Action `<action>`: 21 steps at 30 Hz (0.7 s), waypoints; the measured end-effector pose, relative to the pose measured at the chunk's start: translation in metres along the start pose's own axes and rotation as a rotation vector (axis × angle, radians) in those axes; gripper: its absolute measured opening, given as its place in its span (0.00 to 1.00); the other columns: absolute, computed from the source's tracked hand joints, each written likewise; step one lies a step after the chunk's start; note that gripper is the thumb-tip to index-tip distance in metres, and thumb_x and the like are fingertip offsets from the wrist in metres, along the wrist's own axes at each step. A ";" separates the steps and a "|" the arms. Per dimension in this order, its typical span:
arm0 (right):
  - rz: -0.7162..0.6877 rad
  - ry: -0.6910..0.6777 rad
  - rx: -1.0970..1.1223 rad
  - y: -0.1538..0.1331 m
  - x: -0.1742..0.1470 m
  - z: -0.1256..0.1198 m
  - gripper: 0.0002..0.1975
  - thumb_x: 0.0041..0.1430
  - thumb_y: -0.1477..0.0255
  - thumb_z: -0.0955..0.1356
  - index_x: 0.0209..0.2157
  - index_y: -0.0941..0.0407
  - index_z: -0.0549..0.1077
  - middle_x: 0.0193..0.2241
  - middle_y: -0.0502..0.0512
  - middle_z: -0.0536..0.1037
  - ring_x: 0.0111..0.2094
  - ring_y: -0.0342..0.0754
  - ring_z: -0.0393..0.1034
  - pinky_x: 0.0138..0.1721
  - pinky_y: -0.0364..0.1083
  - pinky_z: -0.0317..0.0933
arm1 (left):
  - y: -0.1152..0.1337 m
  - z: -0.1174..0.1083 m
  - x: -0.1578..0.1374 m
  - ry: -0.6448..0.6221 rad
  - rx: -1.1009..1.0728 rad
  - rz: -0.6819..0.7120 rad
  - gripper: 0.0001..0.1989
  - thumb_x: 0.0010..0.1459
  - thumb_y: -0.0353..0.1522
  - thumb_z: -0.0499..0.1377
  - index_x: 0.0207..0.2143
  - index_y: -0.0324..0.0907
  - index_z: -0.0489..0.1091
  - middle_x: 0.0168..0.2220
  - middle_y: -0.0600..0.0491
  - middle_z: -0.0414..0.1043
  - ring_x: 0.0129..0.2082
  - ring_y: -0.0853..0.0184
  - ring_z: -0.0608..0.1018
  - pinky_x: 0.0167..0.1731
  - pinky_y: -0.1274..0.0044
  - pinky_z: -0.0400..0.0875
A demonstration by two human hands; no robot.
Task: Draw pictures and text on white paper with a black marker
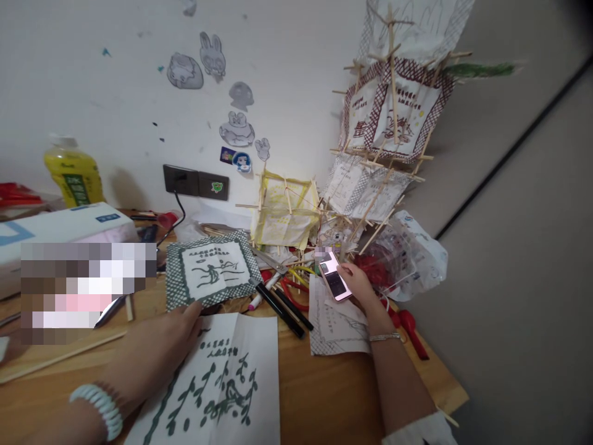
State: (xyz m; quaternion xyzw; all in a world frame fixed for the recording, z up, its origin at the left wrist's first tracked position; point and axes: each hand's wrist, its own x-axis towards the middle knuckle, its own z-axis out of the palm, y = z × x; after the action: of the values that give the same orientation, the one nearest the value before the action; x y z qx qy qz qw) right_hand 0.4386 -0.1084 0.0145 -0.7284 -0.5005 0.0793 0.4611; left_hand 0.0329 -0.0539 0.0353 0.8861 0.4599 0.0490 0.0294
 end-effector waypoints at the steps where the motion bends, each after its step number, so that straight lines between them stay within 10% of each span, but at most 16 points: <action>1: 0.002 0.002 0.000 0.001 0.000 0.000 0.14 0.54 0.63 0.63 0.30 0.59 0.74 0.30 0.57 0.79 0.32 0.50 0.72 0.33 0.46 0.64 | 0.000 -0.001 -0.001 -0.002 0.002 -0.002 0.12 0.64 0.30 0.41 0.32 0.42 0.61 0.28 0.46 0.74 0.27 0.54 0.78 0.24 0.73 0.58; 21: 0.012 0.045 -0.037 0.012 0.006 0.000 0.13 0.50 0.68 0.60 0.29 0.57 0.75 0.30 0.55 0.79 0.32 0.50 0.71 0.33 0.46 0.64 | -0.007 0.009 0.004 -0.074 0.034 0.008 0.11 0.65 0.31 0.40 0.35 0.42 0.60 0.30 0.46 0.73 0.30 0.53 0.78 0.27 0.67 0.65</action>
State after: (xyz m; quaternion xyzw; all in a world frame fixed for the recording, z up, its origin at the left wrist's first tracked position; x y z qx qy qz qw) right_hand 0.4492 -0.1046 0.0077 -0.7415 -0.4869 0.0566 0.4580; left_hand 0.0301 -0.0469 0.0255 0.8896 0.4556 0.0085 0.0313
